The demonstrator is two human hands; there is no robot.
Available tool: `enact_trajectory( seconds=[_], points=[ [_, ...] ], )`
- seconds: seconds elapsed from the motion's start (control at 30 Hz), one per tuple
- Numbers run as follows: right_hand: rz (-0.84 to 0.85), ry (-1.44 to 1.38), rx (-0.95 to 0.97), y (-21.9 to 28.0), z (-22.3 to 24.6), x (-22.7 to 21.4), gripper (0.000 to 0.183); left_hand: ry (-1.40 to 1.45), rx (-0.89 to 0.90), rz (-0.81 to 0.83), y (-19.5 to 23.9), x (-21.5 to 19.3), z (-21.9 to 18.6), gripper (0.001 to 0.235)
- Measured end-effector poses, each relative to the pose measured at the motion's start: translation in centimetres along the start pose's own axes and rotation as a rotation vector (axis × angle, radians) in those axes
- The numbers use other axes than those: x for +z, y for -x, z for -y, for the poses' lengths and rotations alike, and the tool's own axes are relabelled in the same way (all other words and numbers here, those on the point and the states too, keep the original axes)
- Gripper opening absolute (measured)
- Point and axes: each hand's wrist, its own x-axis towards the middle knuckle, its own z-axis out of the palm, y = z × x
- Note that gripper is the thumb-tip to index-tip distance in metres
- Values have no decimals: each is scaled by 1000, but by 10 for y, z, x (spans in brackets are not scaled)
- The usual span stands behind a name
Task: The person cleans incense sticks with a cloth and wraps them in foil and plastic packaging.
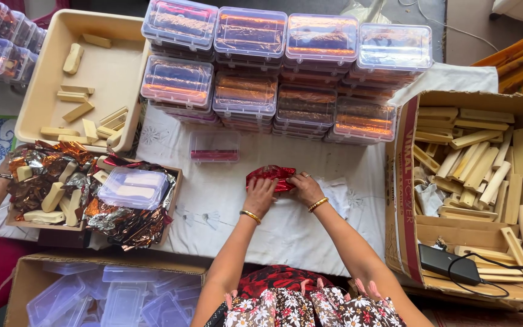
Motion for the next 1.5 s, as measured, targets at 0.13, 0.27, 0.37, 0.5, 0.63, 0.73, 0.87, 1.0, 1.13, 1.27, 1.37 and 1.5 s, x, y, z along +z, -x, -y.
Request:
enact_trajectory(
  seconds=[0.13,0.27,0.37,0.5,0.63,0.73,0.87,1.0,1.13,1.27,1.37,1.5],
  points=[
    [9,-8,27,0,1,-1,41,8,13,83,1,7,-6,43],
    [-50,-66,89,-7,14,-14,40,58,-49,78,1,12,-5,39],
    [-159,-77,108,-25,39,-38,42,61,-60,83,-1,14,-2,40],
    [-155,26,100,-48,60,-58,46,62,-69,106,-1,14,-3,41],
    [-42,-161,138,-47,7,-7,32,72,-66,108,-1,9,-2,41],
    [3,-271,361,-45,25,-25,39,80,-67,105,-2,9,-2,40],
    [-71,-189,153,-23,13,-8,38,86,-53,-22,-7,-9,-3,32],
    [-157,-12,-41,-2,13,5,21,50,-80,-16,-5,-21,-7,23],
    [-182,12,-163,3,29,-8,15,94,-103,-18,9,1,-2,25],
    [-203,90,-227,7,39,-20,19,114,-77,-75,9,-8,-3,45],
    [-252,95,-255,10,45,-22,19,65,-57,-79,9,-13,-6,56],
    [-240,89,-210,18,39,-4,17,-27,-110,-72,16,-7,-8,57]
  ],
)
